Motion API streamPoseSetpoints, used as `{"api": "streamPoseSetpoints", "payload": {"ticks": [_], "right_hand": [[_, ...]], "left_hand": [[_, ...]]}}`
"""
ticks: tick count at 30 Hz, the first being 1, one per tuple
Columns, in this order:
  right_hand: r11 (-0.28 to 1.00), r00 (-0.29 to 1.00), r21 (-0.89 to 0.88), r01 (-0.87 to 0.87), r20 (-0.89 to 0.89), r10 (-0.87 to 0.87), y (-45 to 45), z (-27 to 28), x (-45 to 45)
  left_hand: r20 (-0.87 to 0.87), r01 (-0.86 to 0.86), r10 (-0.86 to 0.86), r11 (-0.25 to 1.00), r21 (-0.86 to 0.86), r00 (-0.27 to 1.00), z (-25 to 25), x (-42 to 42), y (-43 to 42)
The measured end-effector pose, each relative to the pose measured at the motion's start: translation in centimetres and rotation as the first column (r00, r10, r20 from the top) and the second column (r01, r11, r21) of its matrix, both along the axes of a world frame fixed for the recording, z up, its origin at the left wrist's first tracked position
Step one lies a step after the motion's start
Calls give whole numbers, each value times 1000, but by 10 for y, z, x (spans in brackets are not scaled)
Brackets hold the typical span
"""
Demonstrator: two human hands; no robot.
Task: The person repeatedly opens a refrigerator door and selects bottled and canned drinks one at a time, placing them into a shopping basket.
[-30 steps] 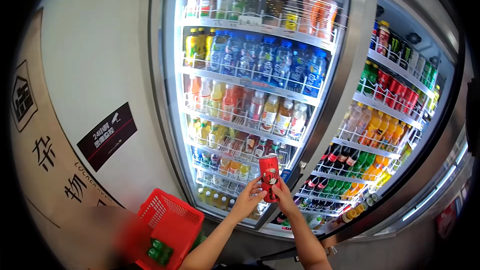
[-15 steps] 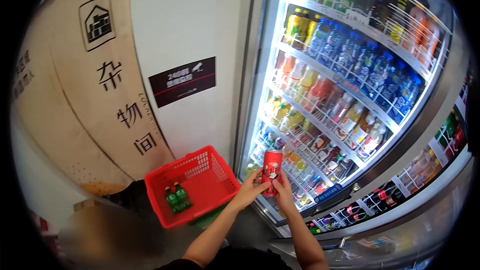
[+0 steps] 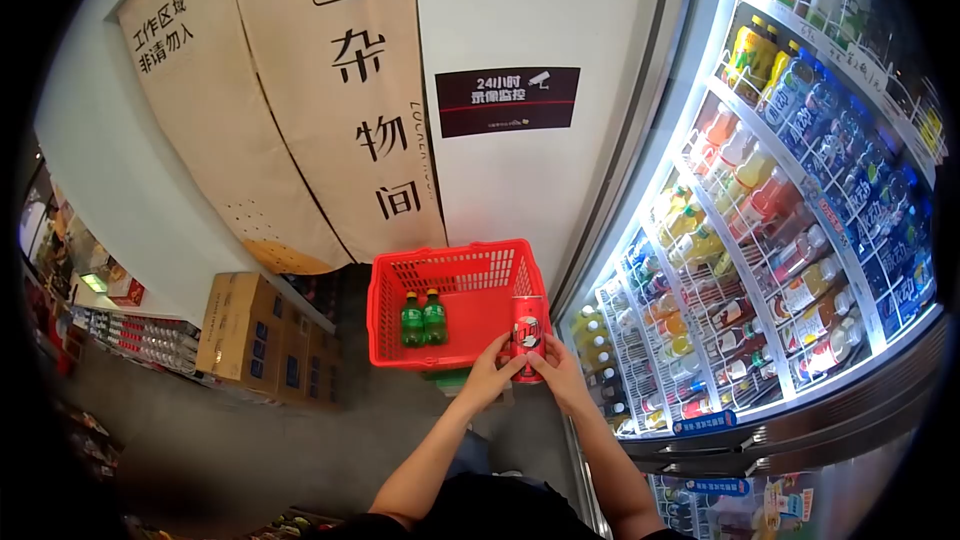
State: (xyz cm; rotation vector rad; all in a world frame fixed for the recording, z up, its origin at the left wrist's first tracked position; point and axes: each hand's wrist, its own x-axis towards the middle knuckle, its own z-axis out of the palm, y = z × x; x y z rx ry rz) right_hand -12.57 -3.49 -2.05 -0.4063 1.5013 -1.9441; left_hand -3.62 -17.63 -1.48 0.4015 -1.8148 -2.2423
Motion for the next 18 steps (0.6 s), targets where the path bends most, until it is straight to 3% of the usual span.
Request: {"api": "streamPoseSetpoints", "payload": {"ticks": [2, 6, 10, 15, 17, 18], "right_hand": [[998, 998, 57, -33, 48, 30, -11, 4, -7], [981, 999, 189, -41, -7, 43, -41, -1, -25], [943, 985, 312, -116, -86, 149, -82, 13, -28], [944, 973, 329, -27, -206, 99, -125, -65, -50], [889, 981, 455, -50, -144, 129, -137, -85, -60], [910, 987, 412, -43, -123, 102, -143, -84, -59]], "left_hand": [[17, -24, 23, 1000, 8, 1000, 1, 0, -10], [51, -74, 84, 982, -172, 995, -14, -10, -39], [111, -16, 18, 1000, -23, 994, -16, -5, -82], [168, 113, -96, 989, -94, 981, -61, -33, -142], [226, 189, -167, 979, -81, 960, -89, -47, -161], [233, 203, -187, 978, -43, 954, -89, -50, -165]]}}
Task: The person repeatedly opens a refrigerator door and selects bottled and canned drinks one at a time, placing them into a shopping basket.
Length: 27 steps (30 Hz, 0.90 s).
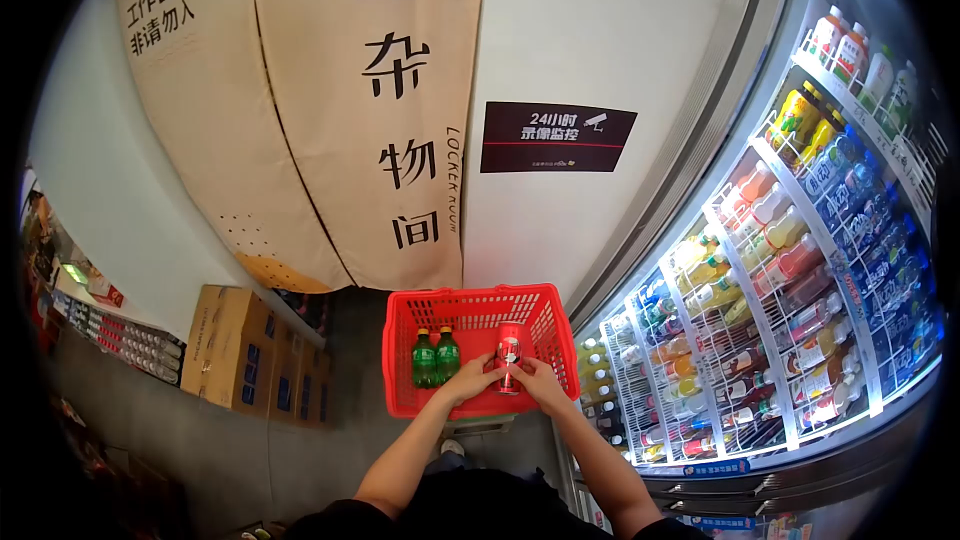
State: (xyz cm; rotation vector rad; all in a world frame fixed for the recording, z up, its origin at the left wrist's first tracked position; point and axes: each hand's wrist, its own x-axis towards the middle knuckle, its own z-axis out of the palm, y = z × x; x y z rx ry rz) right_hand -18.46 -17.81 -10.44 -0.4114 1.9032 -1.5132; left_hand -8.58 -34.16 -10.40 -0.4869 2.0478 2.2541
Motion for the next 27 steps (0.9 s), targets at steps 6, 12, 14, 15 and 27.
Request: {"api": "streamPoseSetpoints", "payload": {"ticks": [6, 12, 14, 15, 27], "right_hand": [[978, 984, 123, -167, 77, 158, -28, -33, -5], [909, 920, 232, -346, 273, 280, -56, -52, -24], [891, 904, 240, -386, 291, 313, -63, -83, -39], [880, 890, 240, -410, 315, 329, -67, -88, -42], [858, 832, 259, -444, 476, 286, -105, -107, -74]], "left_hand": [[89, 50, -42, 995, -89, 995, -59, 6, -29], [363, 181, -41, 915, -362, 931, -74, 0, -43], [377, 176, -17, 902, -394, 926, -86, -7, -43], [398, 193, -8, 883, -427, 917, -90, -8, -44], [371, 56, 24, 978, -202, 928, -116, -21, -52]]}}
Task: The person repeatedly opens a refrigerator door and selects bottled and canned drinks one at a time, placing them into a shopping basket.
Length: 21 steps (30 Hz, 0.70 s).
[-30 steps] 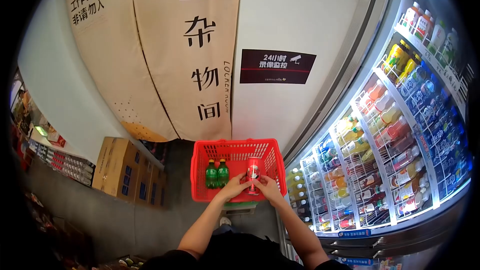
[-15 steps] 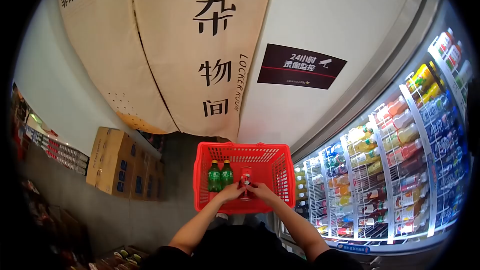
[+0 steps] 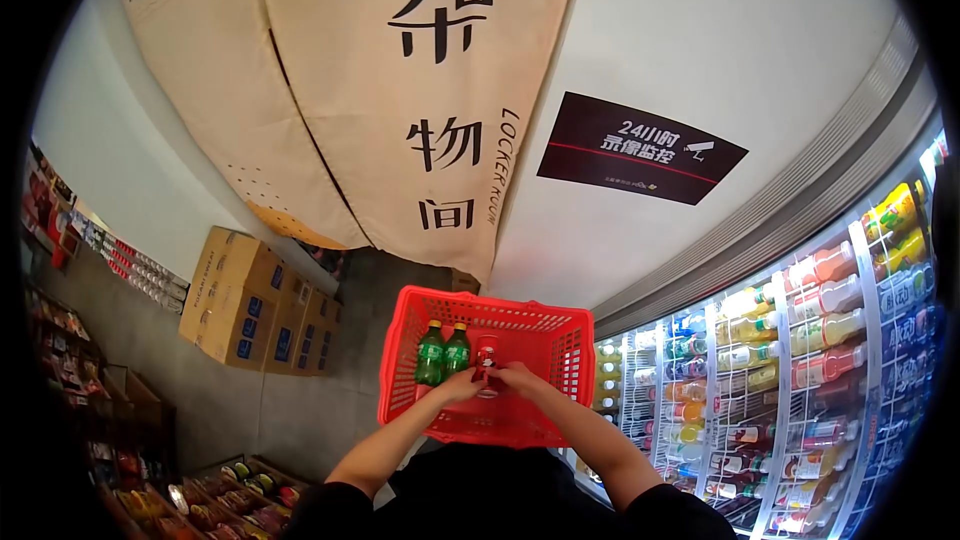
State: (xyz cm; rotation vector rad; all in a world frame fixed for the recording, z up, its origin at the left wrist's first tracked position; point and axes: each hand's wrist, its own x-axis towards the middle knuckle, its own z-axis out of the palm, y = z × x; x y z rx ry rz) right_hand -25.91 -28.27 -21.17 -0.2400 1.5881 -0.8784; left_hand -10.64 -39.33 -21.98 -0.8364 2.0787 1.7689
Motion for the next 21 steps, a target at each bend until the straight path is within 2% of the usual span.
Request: {"api": "streamPoseSetpoints", "payload": {"ticks": [1, 2, 3, 5, 8, 10, 11, 13, 17, 21], "right_hand": [[1000, 1000, 3, 1, 8, -1, -3, -26, -4], [997, 993, 7, -71, -98, 71, -5, -75, -9], [990, 970, 20, -141, -197, 142, -6, -85, -4], [993, 980, 9, -118, -162, 118, -1, -101, -2], [993, 968, 8, -121, -219, 119, -7, -71, -1], [973, 876, 102, -208, -423, 232, -9, -61, 0], [971, 874, 101, -216, -424, 238, -12, -57, 2], [980, 870, 74, -185, -452, 198, -13, -60, 6], [972, 829, 64, -228, -511, 228, -12, -44, 8], [956, 747, 91, -280, -605, 276, -12, -60, 5]], "left_hand": [[8, 1, -1, 1000, 3, 1000, -5, -1, 1], [9, -57, 58, 998, -33, 998, -10, 0, 2], [11, -113, 114, 991, -68, 993, -11, 4, 4], [29, -103, 106, 991, -86, 994, -13, 6, 4], [49, -79, 89, 982, -170, 995, -15, 9, 0], [5, -32, 32, 999, 0, 999, -24, 12, -3], [4, -40, 40, 999, -1, 999, -28, 16, -4], [-11, 24, -26, 991, -131, 1000, 0, 22, -6], [-7, 77, -81, 974, -215, 997, 23, 35, -10], [84, 151, -132, 942, -298, 988, 52, 51, -11]]}}
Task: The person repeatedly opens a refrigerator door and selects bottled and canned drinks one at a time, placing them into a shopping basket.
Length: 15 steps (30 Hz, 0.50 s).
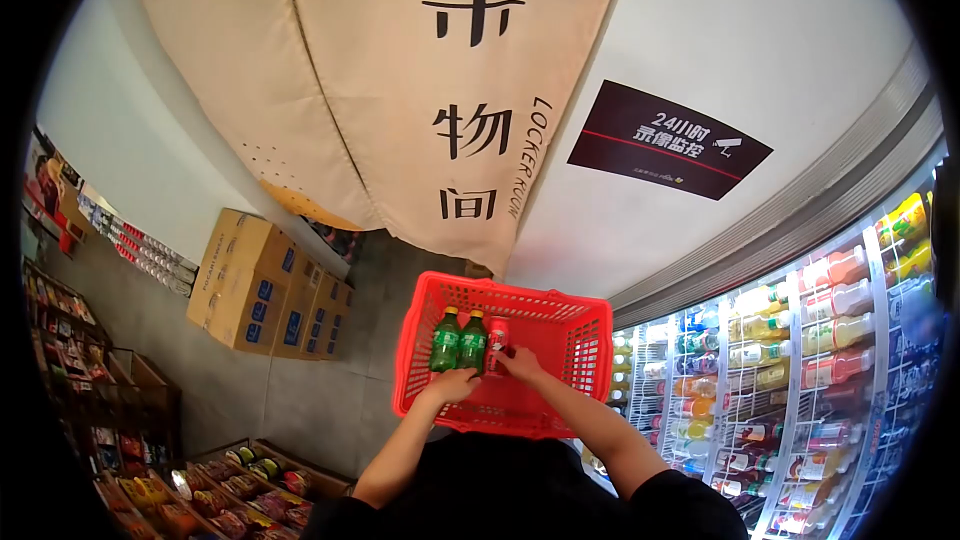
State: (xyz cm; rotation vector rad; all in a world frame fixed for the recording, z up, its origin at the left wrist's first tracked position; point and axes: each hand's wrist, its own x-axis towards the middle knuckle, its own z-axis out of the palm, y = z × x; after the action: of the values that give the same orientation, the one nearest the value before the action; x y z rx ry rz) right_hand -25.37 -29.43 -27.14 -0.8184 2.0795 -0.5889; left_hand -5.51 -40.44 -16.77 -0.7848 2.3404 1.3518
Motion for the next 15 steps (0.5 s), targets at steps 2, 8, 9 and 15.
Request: {"api": "streamPoseSetpoints", "payload": {"ticks": [2, 8, 9, 15], "right_hand": [[1000, 999, 1, -12, -50, 12, 1, 1, 1], [973, 960, -99, 209, -168, -224, 15, 14, -11], [946, 954, -141, 291, -29, -297, 22, 25, -13], [839, 841, -188, 511, 310, -443, 66, 117, 12]], "left_hand": [[33, 29, -28, 999, -27, 999, 8, 7, -4], [76, 209, -202, 971, -112, 976, -15, 21, -16], [161, 260, -247, 964, -61, 955, -23, 19, -19], [293, 446, -424, 895, -11, 857, -37, 16, -24]]}}
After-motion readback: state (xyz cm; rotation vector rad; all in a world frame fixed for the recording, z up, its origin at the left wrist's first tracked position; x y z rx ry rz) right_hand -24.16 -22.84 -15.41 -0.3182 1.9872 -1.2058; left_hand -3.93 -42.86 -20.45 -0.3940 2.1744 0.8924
